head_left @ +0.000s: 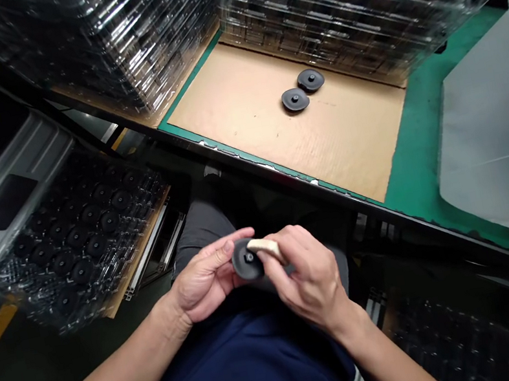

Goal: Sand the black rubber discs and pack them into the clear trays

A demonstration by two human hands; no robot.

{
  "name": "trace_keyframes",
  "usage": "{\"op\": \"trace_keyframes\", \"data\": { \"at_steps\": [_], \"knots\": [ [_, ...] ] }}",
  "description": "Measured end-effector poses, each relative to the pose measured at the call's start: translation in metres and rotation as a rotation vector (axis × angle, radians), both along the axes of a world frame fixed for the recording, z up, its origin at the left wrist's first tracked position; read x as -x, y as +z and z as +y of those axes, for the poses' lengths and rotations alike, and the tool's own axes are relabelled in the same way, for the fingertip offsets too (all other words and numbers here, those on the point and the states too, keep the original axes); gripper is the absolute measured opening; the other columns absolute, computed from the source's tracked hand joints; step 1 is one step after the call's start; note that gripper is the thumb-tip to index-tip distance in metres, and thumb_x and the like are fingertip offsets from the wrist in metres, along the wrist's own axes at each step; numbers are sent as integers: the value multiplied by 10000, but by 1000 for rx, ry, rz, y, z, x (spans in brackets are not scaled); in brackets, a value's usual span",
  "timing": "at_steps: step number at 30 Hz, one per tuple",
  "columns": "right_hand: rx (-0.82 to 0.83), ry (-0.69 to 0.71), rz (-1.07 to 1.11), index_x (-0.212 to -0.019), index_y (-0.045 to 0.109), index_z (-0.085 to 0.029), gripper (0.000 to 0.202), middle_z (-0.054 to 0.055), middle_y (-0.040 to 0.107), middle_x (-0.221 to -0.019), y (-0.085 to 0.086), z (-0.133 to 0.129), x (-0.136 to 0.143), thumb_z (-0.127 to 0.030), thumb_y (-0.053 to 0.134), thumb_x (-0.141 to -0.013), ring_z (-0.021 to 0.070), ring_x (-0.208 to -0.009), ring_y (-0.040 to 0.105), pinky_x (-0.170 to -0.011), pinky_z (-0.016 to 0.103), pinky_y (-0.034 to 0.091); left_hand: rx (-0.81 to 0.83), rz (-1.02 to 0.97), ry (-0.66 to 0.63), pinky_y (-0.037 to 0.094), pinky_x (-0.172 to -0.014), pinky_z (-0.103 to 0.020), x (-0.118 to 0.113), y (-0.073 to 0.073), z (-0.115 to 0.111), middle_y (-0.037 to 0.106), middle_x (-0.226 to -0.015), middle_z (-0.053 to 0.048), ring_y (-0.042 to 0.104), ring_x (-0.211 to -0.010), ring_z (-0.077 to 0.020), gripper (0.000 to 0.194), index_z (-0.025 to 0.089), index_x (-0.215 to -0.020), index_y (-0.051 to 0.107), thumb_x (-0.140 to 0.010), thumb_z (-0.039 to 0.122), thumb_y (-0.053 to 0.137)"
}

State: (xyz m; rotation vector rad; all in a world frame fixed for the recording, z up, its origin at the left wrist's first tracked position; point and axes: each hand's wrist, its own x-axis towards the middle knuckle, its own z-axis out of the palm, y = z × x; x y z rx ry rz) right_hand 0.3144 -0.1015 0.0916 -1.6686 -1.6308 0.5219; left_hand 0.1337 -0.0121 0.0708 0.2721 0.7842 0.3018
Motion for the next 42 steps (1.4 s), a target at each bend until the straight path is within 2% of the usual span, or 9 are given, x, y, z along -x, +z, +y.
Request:
{"op": "trace_keyframes", "data": {
  "at_steps": [4, 7, 14, 21, 27, 30, 35, 38, 42],
  "knots": [
    [334, -141, 312, -769, 641, -193, 273, -31, 548, -639, 0, 0, 13, -341, 584, -992, 110, -556, 451, -531, 279, 339, -182, 17, 127, 575, -930, -226, -4, 1, 0, 779, -1142, -55, 697, -1040, -155, 602, 242, -1233, 792, -664, 169, 976],
    [307, -189, 449, -864, 683, -191, 255, -18, 640, -732, 11, 5, 21, -379, 573, -997, 113, -627, 532, -586, 253, 400, -308, 26, 143, 567, -924, -211, -6, 2, -3, 786, -1149, -44, 693, -1031, -150, 589, 246, -1148, 828, -600, 97, 984],
    [231, -132, 161, -868, 694, -200, 182, -20, 608, -728, 18, 8, 14, -292, 586, -983, 122, -637, 513, -625, 291, 366, -415, 61, 219, 557, -938, -213, -2, 10, 3, 792, -1160, -48, 694, -1067, -166, 609, 265, -1158, 825, -592, 105, 985],
    [60, -21, -157, -903, 636, -182, 185, 26, 575, -793, 9, 7, 6, -241, 528, -1042, 174, -736, 471, -713, 346, 363, -258, 16, -8, 597, -864, -272, 12, 6, 5, 778, -1211, -132, 708, -1034, -212, 448, 204, -1265, 784, -839, 319, 861],
    [47, 177, -93, -1021, 661, -176, 161, 60, 649, -889, 15, 10, 3, -227, 514, -1062, 188, -780, 499, -734, 355, 411, -139, -48, -158, 637, -604, -326, 17, -6, 4, 753, -850, -112, 673, -703, -189, 355, 106, -1018, 829, -893, 435, 785],
    [17, 232, 5, -1072, 675, -189, 145, 66, 700, -980, 12, 10, -1, -205, 532, -1055, 186, -849, 590, -785, 351, 465, -70, -90, -180, 654, -612, -362, 14, -8, 2, 734, -808, -98, 685, -688, -195, 325, 96, -949, 820, -896, 414, 782],
    [-16, -79, 366, -1254, 638, -232, 236, 57, 721, -1080, -7, -4, -12, -267, 578, -1028, 181, -896, 690, -800, 316, 539, -55, -97, -107, 665, -847, -462, 5, 0, 5, 761, -1191, -150, 746, -928, -242, 445, 161, -1318, 731, -879, 227, 770],
    [225, -275, 613, -994, 669, -208, 297, -6, 655, -750, -23, -14, -11, -476, 551, -1039, 138, -604, 604, -568, 255, 473, -139, 33, -79, 677, -782, -420, -3, 3, 9, 765, -1196, -198, 742, -1025, -289, 391, 133, -1297, 735, -923, 246, 723],
    [457, -223, 664, -785, 663, -178, 499, -24, 523, -594, -35, -18, 4, -605, 539, -1011, 112, -536, 451, -496, 239, 340, -260, 182, -57, 677, -715, -370, -15, 5, 9, 783, -1148, -206, 754, -1003, -298, 349, 114, -1206, 761, -909, 298, 768]
  ]
}}
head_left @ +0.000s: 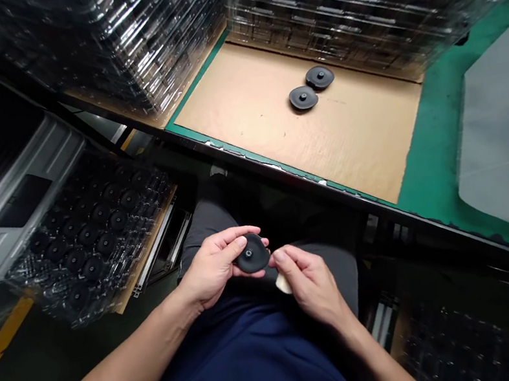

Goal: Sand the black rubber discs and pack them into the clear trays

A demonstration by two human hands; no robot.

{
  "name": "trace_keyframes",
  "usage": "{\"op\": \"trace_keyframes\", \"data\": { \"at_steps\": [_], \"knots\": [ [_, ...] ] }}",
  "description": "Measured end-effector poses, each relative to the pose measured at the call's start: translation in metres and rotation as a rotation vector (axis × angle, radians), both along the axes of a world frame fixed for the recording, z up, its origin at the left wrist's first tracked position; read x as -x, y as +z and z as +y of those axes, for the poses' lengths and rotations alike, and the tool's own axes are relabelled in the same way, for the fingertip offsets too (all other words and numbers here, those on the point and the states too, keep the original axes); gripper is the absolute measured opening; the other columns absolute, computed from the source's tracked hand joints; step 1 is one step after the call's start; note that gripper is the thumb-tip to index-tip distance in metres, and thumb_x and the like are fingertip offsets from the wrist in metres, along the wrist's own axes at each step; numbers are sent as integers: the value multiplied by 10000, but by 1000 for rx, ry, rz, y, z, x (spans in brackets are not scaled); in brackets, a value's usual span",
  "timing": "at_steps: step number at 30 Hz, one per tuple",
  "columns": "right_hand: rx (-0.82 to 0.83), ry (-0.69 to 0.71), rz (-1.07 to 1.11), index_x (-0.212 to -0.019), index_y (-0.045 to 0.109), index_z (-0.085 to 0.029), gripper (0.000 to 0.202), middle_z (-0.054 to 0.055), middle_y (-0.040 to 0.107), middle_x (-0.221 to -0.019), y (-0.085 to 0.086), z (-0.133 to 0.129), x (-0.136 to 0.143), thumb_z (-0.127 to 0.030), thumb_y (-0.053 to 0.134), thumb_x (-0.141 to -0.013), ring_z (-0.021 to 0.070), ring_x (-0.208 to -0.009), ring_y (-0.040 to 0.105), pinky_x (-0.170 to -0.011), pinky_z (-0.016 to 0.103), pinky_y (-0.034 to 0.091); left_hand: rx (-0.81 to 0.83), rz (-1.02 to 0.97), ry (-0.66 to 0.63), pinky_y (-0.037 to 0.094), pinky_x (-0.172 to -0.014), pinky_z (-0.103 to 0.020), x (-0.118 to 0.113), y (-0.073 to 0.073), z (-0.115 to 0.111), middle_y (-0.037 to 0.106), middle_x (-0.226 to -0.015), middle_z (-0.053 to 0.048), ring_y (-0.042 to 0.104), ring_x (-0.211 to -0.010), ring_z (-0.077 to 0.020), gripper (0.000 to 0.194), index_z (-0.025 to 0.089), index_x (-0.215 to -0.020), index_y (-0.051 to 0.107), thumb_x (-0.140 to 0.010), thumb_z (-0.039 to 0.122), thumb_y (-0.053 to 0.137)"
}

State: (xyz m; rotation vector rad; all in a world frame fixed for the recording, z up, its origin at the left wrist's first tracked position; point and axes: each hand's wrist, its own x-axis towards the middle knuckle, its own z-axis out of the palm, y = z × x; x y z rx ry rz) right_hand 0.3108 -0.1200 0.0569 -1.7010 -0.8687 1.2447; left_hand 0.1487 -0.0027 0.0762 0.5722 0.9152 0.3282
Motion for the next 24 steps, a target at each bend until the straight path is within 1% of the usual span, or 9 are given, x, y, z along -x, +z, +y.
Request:
{"op": "trace_keyframes", "data": {
  "at_steps": [2, 6, 8, 11, 13, 16, 18, 21, 24],
  "knots": [
    [-20, 17, 15, -775, 671, -172, 517, -16, 524, -623, -1, 1, 6, -607, 527, -1015, 114, -571, 434, -527, 245, 337, -12, -4, -6, 675, -770, -381, -4, 3, -1, 775, -1196, -201, 753, -1025, -294, 382, 122, -1228, 753, -881, 276, 797],
    [-15, -40, 116, -696, 607, -174, 572, -16, 468, -608, 0, 5, 11, -639, 502, -1013, 113, -570, 375, -523, 260, 305, -46, -84, -58, 638, -922, -410, -5, 8, -5, 722, -1340, -172, 713, -1163, -308, 535, 188, -1353, 701, -834, 199, 827],
    [-16, -49, 146, -685, 591, -177, 578, -12, 468, -606, 1, 6, 14, -638, 490, -1018, 115, -566, 369, -521, 265, 303, -106, -82, -61, 623, -937, -394, -5, 9, -7, 730, -1311, -155, 695, -1186, -304, 560, 200, -1335, 703, -796, 158, 848],
    [-105, -34, 100, -675, 579, -184, 555, 1, 515, -637, 3, 5, 20, -572, 461, -1054, 121, -584, 416, -551, 268, 341, -209, -5, -9, 625, -851, -322, -6, 5, -12, 771, -1123, -112, 713, -1054, -249, 471, 183, -1191, 729, -746, 156, 883],
    [-186, -4, 61, -664, 567, -190, 539, 0, 532, -643, 6, 5, 25, -510, 442, -1079, 119, -589, 442, -580, 267, 364, -256, 55, -1, 607, -686, -253, -8, 3, -14, 760, -1013, -79, 706, -894, -205, 424, 180, -1125, 722, -742, 223, 898],
    [-235, 40, 8, -703, 604, -192, 472, -16, 526, -633, 10, 5, 27, -429, 465, -1087, 110, -575, 443, -592, 264, 366, -266, 129, -16, 506, -491, -195, -9, 1, -15, 707, -885, -27, 635, -703, -149, 419, 188, -1096, 722, -736, 300, 904],
    [-247, 48, -34, -731, 620, -193, 420, -26, 502, -627, 12, 5, 27, -391, 492, -1079, 108, -571, 426, -583, 263, 352, -208, 134, 0, 488, -493, -190, -10, 2, -14, 675, -829, 1, 601, -660, -124, 392, 189, -1049, 732, -715, 286, 912],
    [-280, 52, -76, -661, 518, -201, 439, -37, 425, -603, 12, 5, 28, -374, 500, -1064, 108, -564, 380, -566, 271, 322, -83, 104, 39, 476, -566, -183, -10, 2, -9, 680, -783, 2, 600, -669, -104, 315, 167, -917, 750, -662, 232, 924],
    [-263, 58, -56, -634, 449, -209, 472, -37, 388, -602, 11, 4, 30, -416, 495, -1055, 111, -565, 359, -554, 277, 305, -8, 117, 41, 453, -574, -188, -8, -2, -2, 701, -733, -19, 612, -656, -110, 279, 146, -804, 766, -600, 219, 943]
  ]
}}
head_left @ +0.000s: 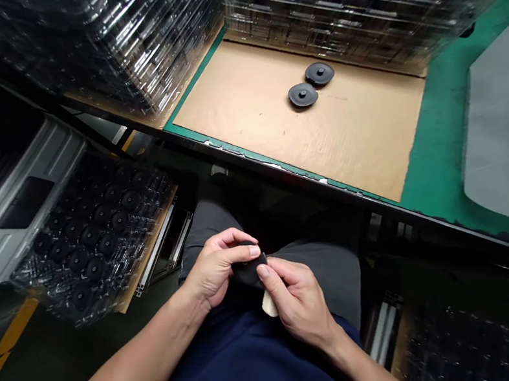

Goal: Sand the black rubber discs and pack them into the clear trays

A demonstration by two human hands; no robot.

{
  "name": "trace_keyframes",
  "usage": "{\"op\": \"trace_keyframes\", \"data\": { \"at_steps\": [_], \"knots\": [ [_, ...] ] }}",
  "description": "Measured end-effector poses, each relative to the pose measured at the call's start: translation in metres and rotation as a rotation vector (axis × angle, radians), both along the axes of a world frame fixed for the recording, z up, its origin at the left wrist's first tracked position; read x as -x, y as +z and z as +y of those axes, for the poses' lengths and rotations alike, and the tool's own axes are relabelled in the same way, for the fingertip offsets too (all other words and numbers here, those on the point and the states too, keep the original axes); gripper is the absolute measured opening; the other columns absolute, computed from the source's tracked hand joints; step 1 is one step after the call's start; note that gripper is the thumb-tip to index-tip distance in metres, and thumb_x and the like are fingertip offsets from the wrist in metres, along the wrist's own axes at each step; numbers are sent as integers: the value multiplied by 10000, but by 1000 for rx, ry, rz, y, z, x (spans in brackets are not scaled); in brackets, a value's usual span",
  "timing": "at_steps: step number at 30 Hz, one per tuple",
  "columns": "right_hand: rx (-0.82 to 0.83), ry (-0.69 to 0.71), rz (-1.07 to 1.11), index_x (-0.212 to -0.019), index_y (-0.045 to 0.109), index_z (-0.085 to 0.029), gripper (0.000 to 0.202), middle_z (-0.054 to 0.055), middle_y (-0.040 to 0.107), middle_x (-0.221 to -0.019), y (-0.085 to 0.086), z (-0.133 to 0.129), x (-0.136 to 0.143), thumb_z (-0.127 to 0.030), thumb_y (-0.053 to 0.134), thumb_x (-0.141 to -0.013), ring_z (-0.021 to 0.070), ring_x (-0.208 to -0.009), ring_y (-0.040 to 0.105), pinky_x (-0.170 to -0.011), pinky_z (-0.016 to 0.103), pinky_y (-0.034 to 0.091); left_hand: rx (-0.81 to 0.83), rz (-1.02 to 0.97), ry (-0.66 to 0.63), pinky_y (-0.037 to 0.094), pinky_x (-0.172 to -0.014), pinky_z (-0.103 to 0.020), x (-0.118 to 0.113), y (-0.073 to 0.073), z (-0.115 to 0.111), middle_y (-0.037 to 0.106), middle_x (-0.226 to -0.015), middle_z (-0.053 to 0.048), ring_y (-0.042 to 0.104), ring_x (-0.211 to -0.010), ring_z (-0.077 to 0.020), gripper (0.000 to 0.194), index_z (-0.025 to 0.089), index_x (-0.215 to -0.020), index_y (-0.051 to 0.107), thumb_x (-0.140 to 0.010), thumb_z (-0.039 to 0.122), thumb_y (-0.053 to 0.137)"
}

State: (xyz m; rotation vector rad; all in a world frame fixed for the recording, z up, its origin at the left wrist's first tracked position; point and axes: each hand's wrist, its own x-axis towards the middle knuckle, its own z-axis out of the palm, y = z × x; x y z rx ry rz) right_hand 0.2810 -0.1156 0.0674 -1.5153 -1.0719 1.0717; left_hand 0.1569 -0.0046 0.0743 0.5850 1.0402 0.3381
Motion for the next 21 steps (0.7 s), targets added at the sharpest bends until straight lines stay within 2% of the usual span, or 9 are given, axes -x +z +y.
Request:
{"op": "trace_keyframes", "data": {
  "at_steps": [5, 7, 10, 13, 15, 18, 21],
  "knots": [
    [171, -61, 197, -640, 499, -201, 532, -30, 418, -584, -3, -2, 1, -565, 512, -1028, 106, -534, 355, -508, 263, 302, 42, 33, 6, 471, -561, -219, 2, -9, 3, 751, -751, -60, 643, -631, -134, 289, 127, -816, 819, -613, 284, 951],
    [200, -97, 251, -642, 518, -195, 550, -25, 437, -581, -6, -2, 0, -604, 531, -1009, 104, -529, 354, -497, 259, 300, 36, 4, 29, 529, -644, -250, 2, -10, -1, 802, -875, -107, 703, -740, -179, 304, 120, -901, 838, -673, 303, 922],
    [221, -162, 318, -664, 554, -186, 547, -18, 471, -583, -12, -1, -1, -626, 563, -988, 102, -524, 362, -488, 255, 297, 41, -80, 72, 567, -849, -305, 2, -5, -8, 817, -1087, -153, 737, -988, -242, 373, 125, -1102, 823, -764, 280, 856],
    [250, -212, 388, -684, 560, -187, 536, -18, 479, -582, -18, 0, -4, -640, 592, -969, 100, -513, 362, -475, 251, 294, 65, -169, 81, 539, -956, -324, 3, 0, -15, 807, -1148, -143, 720, -1109, -249, 535, 157, -1300, 744, -774, 204, 829],
    [256, -204, 366, -679, 557, -188, 544, -16, 473, -582, -17, 1, -5, -649, 591, -965, 101, -514, 360, -471, 250, 294, 30, -211, 75, 515, -999, -320, 3, 2, -19, 802, -1156, -119, 705, -1143, -236, 630, 187, -1358, 699, -746, 146, 841],
    [248, -155, 262, -660, 566, -187, 577, -5, 470, -585, -8, 2, -3, -681, 575, -957, 110, -522, 362, -470, 255, 302, -61, -171, 83, 525, -924, -307, -2, 2, -24, 798, -1072, -81, 711, -988, -197, 618, 206, -1294, 708, -704, 148, 879],
    [301, -152, 203, -629, 557, -195, 612, 6, 467, -582, 3, 0, 3, -725, 566, -935, 124, -525, 379, -463, 263, 313, -125, -26, 119, 507, -732, -293, -8, -1, -25, 765, -880, -61, 647, -746, -160, 509, 174, -1091, 763, -626, 279, 940]
  ]
}}
